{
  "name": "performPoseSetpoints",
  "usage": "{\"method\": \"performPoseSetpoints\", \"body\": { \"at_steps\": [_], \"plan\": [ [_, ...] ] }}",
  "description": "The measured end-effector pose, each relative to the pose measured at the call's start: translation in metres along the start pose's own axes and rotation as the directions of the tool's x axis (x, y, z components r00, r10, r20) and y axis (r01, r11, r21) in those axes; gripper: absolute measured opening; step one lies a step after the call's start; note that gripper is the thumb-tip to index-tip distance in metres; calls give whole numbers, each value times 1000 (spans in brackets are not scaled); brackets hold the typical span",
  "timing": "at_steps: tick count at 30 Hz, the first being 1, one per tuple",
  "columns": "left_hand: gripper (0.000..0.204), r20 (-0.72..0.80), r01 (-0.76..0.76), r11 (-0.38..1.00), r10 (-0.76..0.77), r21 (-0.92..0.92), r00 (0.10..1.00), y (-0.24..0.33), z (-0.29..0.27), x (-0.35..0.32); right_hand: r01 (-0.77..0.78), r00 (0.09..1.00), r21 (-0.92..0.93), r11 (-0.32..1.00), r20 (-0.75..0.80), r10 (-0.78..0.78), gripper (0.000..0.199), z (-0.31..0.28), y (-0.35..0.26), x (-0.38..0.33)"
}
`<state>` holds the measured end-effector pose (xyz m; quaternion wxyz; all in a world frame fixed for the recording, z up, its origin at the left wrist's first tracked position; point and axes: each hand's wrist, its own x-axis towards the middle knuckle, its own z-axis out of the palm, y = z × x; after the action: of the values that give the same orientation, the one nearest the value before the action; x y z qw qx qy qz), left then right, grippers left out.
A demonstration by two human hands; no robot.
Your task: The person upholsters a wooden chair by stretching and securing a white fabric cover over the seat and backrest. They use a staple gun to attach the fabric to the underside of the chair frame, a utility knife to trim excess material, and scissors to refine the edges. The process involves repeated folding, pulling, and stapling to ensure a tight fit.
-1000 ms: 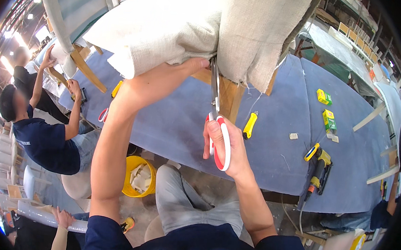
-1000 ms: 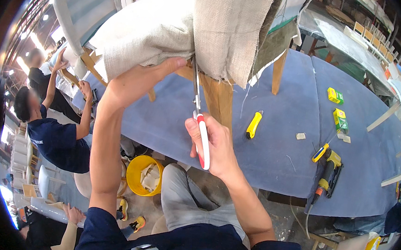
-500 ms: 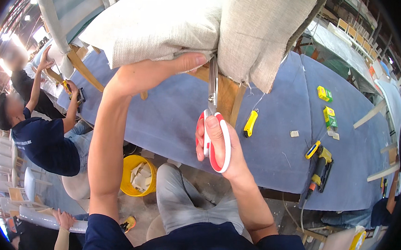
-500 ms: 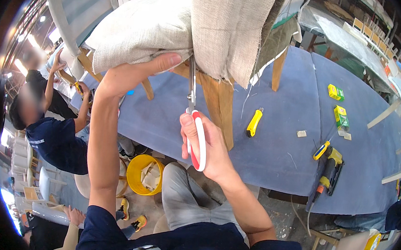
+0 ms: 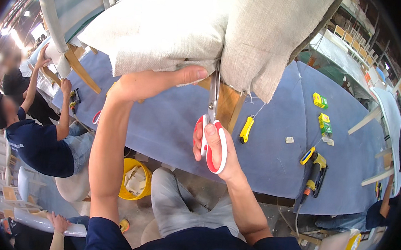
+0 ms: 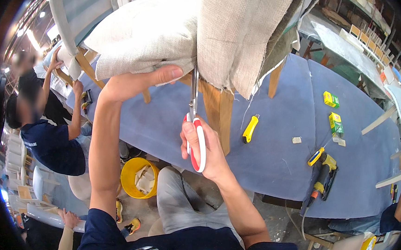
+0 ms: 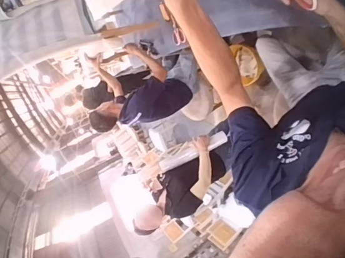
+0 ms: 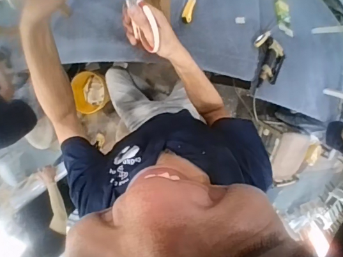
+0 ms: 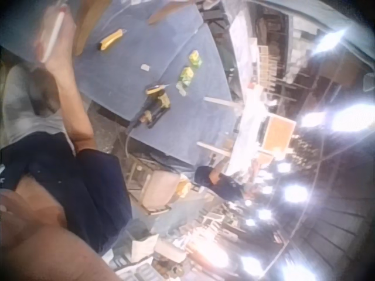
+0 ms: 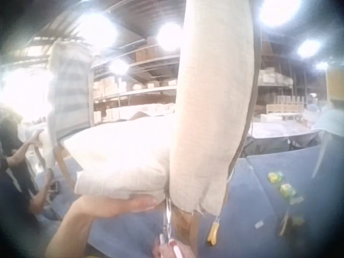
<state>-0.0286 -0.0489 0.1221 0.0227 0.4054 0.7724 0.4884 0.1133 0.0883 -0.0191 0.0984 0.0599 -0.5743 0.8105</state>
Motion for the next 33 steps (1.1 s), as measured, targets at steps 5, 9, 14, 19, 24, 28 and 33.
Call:
{"method": "performPoseSetpoints", "body": {
  "at_steps": [5, 9, 14, 19, 24, 28, 33],
  "plan": [
    [46, 51, 2, 1000, -1, -19, 999, -3, -3, -2, 3, 998, -208, 978, -64, -17, 38, 1, -2, -2],
    [39, 109, 75, 995, -68, -64, 992, 0, -4, -6, 29, 999, -120, 992, -34, -34, 38, -5, 14, 1],
    [34, 110, 126, 989, -118, -73, 987, 10, -5, -12, 71, 997, -24, 997, 1, -71, 40, -4, 7, 7],
    [49, -4, -192, 966, 196, 174, 981, -20, -12, -18, 40, 999, -101, 994, -28, -43, 40, 1, 6, 2],
    [55, -79, 73, 995, -77, -64, 994, -61, -18, -30, 123, 992, -3, 992, -9, -123, 43, -6, 29, 11],
    [64, 52, 75, 990, -69, -116, 996, -112, -24, -37, 149, 989, 21, 989, 22, -149, 44, -2, 20, 19],
    [59, 9, -48, 995, 47, 86, 999, -135, -5, -48, 146, 989, -73, 987, -27, -148, 40, -1, 17, 20]
  ]
}}
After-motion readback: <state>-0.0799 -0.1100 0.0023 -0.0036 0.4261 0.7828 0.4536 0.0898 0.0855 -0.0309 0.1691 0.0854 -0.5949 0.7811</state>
